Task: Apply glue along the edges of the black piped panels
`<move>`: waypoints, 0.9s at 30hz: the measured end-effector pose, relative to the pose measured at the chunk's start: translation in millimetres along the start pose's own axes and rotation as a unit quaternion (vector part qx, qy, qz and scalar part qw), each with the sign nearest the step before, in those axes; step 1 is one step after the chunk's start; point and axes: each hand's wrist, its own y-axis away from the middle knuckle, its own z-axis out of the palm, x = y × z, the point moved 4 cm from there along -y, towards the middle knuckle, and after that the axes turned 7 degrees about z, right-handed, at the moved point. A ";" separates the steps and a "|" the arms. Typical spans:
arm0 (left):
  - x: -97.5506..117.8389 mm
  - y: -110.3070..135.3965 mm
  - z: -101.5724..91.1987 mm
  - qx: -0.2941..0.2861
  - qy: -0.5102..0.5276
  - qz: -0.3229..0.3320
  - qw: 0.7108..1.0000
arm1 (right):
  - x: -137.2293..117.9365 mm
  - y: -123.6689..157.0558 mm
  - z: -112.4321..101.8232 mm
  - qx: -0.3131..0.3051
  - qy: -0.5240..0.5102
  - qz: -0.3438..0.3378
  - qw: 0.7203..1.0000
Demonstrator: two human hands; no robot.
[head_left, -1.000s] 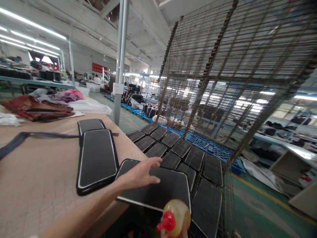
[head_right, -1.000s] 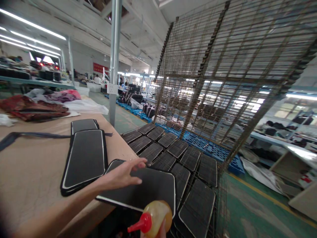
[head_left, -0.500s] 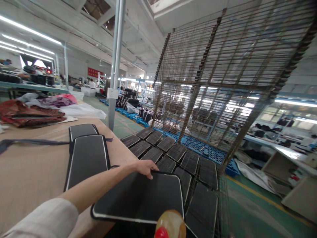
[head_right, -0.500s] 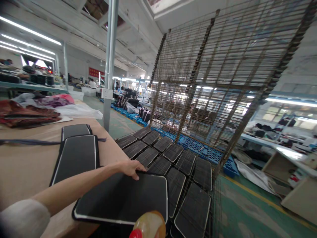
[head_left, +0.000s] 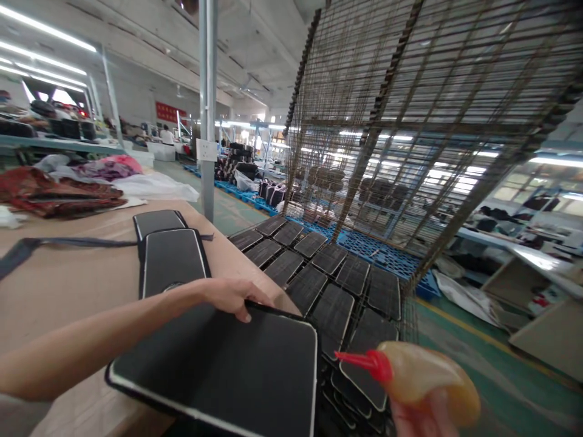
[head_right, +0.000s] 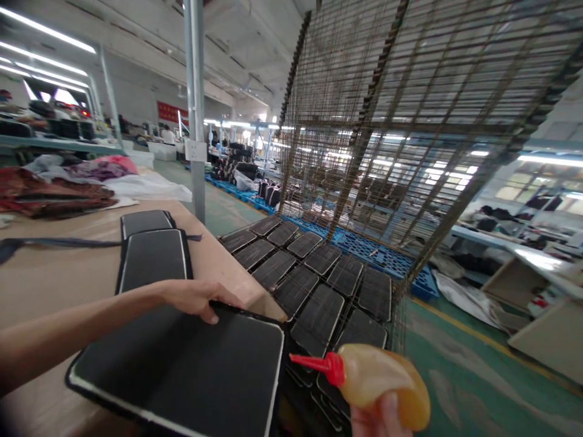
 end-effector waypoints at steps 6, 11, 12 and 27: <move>-7.8 5.2 2.5 -0.013 0.056 0.006 0.998 | -26.3 -1.4 24.9 -0.064 0.060 -0.109 0.990; -16.4 6.4 4.8 -0.035 0.144 0.012 0.989 | -26.0 -2.8 24.2 -0.088 0.094 -0.146 0.981; -18.3 6.9 4.8 -0.036 0.158 0.012 0.987 | -26.4 -2.9 25.2 -0.089 0.094 -0.146 0.981; -30.4 12.8 3.5 -0.050 0.264 0.027 0.963 | -8.2 -10.5 14.0 -0.059 0.077 -0.113 0.989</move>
